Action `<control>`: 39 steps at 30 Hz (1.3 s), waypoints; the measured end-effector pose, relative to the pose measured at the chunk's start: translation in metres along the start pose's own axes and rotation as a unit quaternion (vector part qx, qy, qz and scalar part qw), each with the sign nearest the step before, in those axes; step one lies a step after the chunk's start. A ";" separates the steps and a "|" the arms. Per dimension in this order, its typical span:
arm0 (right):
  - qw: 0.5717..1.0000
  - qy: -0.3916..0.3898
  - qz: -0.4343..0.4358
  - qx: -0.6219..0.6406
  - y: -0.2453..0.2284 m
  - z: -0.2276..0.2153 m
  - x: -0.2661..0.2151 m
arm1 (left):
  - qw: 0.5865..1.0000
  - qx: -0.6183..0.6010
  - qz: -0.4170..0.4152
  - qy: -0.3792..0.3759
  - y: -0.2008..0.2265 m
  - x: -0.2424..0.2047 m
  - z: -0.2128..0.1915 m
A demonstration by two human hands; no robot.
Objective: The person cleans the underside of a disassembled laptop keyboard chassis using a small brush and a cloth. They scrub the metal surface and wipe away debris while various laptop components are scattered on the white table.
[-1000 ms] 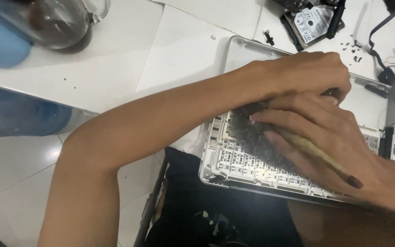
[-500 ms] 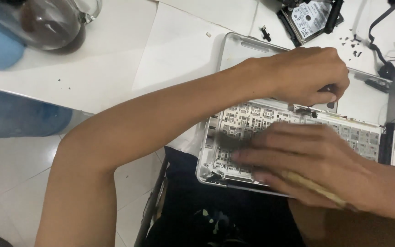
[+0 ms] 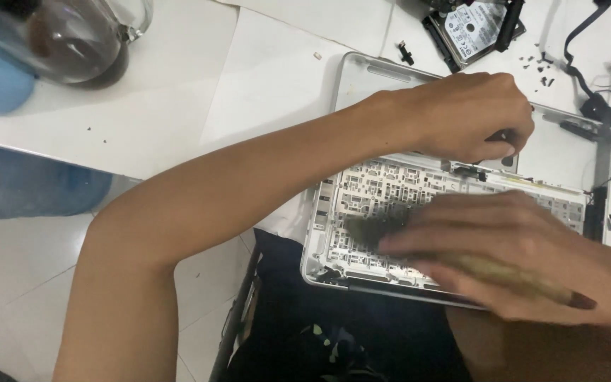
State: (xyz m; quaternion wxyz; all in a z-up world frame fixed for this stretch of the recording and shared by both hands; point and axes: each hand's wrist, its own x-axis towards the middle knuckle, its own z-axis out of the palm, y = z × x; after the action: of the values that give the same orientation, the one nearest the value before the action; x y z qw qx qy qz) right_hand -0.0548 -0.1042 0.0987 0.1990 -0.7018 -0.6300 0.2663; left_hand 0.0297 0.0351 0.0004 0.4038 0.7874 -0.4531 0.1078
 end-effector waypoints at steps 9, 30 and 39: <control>0.998 -0.049 -0.007 0.046 -0.002 0.009 -0.008 | 1.000 0.008 -0.012 -0.003 0.001 0.000 0.003; 0.999 -0.018 -0.024 -0.016 -0.008 0.010 -0.025 | 1.000 0.013 -0.001 -0.002 0.001 0.001 0.005; 0.999 -0.016 0.027 -0.004 0.001 0.011 -0.039 | 0.999 0.011 -0.032 -0.021 0.008 0.000 0.001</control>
State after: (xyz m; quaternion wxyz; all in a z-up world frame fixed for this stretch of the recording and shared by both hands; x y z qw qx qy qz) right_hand -0.0639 -0.1440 0.0944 0.1788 -0.7151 -0.6147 0.2808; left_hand 0.0231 0.0318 0.0040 0.3886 0.8079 -0.4351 0.0831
